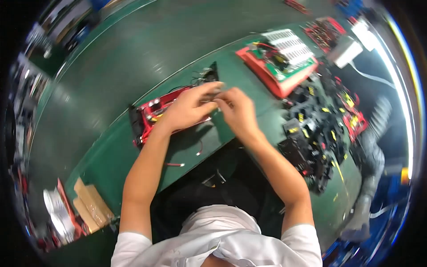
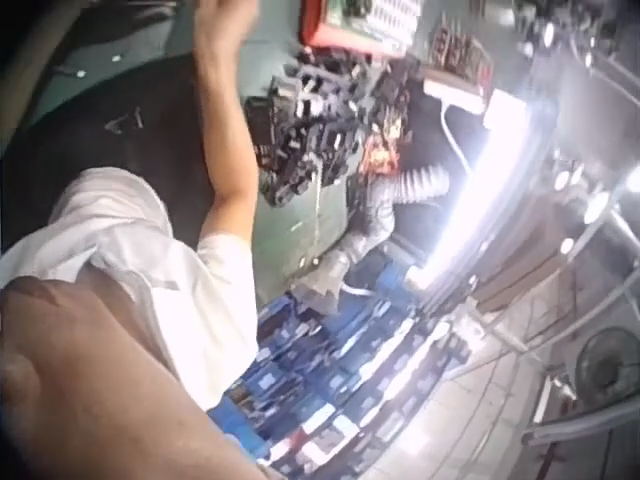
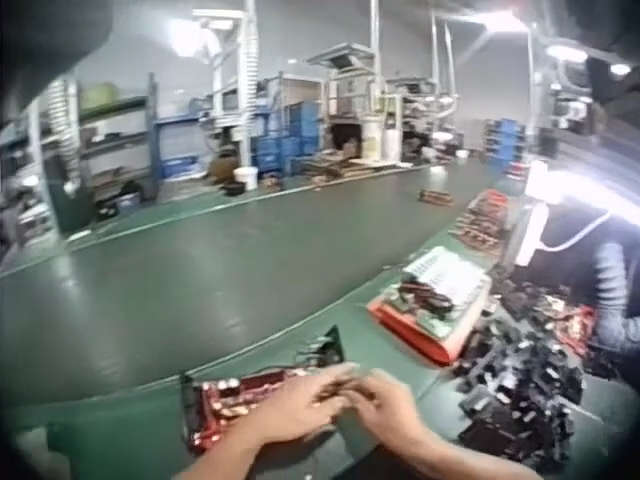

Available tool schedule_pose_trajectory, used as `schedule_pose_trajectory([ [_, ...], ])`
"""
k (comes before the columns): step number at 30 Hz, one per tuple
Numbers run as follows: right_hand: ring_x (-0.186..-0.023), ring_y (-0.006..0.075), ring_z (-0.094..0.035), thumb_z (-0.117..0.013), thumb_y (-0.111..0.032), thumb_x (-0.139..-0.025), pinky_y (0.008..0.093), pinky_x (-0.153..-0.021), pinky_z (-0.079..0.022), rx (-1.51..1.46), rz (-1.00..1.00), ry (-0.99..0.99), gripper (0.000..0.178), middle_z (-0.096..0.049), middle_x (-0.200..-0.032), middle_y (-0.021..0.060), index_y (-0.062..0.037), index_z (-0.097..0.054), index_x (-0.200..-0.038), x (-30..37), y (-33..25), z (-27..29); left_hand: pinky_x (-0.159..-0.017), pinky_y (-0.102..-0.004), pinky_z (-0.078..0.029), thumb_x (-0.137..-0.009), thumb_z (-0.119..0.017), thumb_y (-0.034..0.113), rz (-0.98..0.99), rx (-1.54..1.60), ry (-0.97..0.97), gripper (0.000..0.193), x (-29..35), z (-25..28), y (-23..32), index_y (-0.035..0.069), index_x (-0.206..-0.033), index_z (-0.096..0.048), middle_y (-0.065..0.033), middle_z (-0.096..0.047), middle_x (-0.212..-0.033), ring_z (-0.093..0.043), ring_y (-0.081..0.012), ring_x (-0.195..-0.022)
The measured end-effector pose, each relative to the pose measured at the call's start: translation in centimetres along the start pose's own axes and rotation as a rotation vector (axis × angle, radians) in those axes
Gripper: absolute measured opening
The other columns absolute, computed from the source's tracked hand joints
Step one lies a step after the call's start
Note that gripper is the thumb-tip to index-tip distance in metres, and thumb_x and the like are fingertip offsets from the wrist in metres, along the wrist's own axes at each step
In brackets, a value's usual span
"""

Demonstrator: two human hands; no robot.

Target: Manually assembling electronic components, wires, and plastic parts onto printed circuit boards on a factory production line.

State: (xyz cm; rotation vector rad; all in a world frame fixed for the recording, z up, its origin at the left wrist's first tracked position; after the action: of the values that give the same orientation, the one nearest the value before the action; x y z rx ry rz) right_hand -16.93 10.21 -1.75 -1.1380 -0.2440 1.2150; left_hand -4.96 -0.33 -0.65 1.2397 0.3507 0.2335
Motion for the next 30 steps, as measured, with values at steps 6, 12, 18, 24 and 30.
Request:
schedule_pose_trajectory([
  [6,-0.070,0.0061,-0.057,-0.072,-0.017,-0.091,0.0215,-0.063,-0.043,-0.347,-0.420,-0.075,0.016,-0.065,-0.080,-0.0009,-0.0015,-0.069,-0.093,0.4,1.7,0.0,-0.082,-0.0411,-0.051,-0.080,-0.068,0.015,-0.057,-0.446,0.170,0.023,0.4,0.4,0.0,0.004,-0.101,-0.070,-0.0147,-0.071,-0.092,-0.067,-0.0328,-0.091],
  [12,-0.074,0.0082,-0.059,-0.066,-0.020,-0.095,0.0228,-0.067,-0.044,-0.466,-0.473,-0.176,0.018,-0.066,-0.085,0.0003,-0.0018,-0.067,-0.099,0.3,2.0,-0.2,-0.078,-0.0412,-0.049,-0.080,-0.068,0.016,-0.204,-0.581,0.243,0.017,0.6,1.0,0.7,0.005,-0.091,-0.073,-0.0114,-0.070,-0.083,-0.063,-0.0307,-0.083],
  [18,-0.071,0.0092,-0.057,-0.065,-0.024,-0.095,0.0225,-0.063,-0.041,-0.758,-0.673,-0.225,0.018,-0.061,-0.081,-0.0003,-0.0055,-0.063,-0.096,0.4,2.0,-0.8,-0.076,-0.0394,-0.050,-0.078,-0.072,0.014,-0.236,-0.625,0.292,0.017,0.6,0.6,1.3,0.005,-0.092,-0.074,-0.0079,-0.067,-0.085,-0.061,-0.0293,-0.083],
  [24,-0.070,0.0085,-0.056,-0.065,-0.023,-0.095,0.0218,-0.063,-0.040,-0.688,-0.607,-0.223,0.019,-0.061,-0.080,-0.0005,-0.0040,-0.063,-0.094,-0.4,1.6,-1.1,-0.076,-0.0396,-0.049,-0.079,-0.072,0.013,-0.185,-0.632,0.295,0.016,0.7,1.1,1.7,0.006,-0.093,-0.074,-0.0084,-0.067,-0.086,-0.061,-0.0291,-0.084],
  [30,-0.070,0.0070,-0.055,-0.066,-0.024,-0.094,0.0209,-0.062,-0.040,-0.643,-0.554,-0.226,0.020,-0.061,-0.078,-0.0012,-0.0039,-0.064,-0.093,-1.0,1.2,-1.7,-0.078,-0.0375,-0.049,-0.080,-0.073,0.012,-0.109,-0.623,0.323,0.017,0.9,1.5,2.1,0.006,-0.096,-0.075,-0.0077,-0.069,-0.091,-0.062,-0.0267,-0.087],
])
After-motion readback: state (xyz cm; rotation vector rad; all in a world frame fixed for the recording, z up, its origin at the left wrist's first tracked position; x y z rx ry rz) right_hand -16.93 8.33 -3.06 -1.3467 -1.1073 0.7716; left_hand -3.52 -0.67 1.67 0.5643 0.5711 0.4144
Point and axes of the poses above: each hand's wrist, its own x-axis away from the middle knuckle, its own z-axis out of the back of the hand, y = z × x, the point moved 4 cm from there along -x, towards the middle knuckle
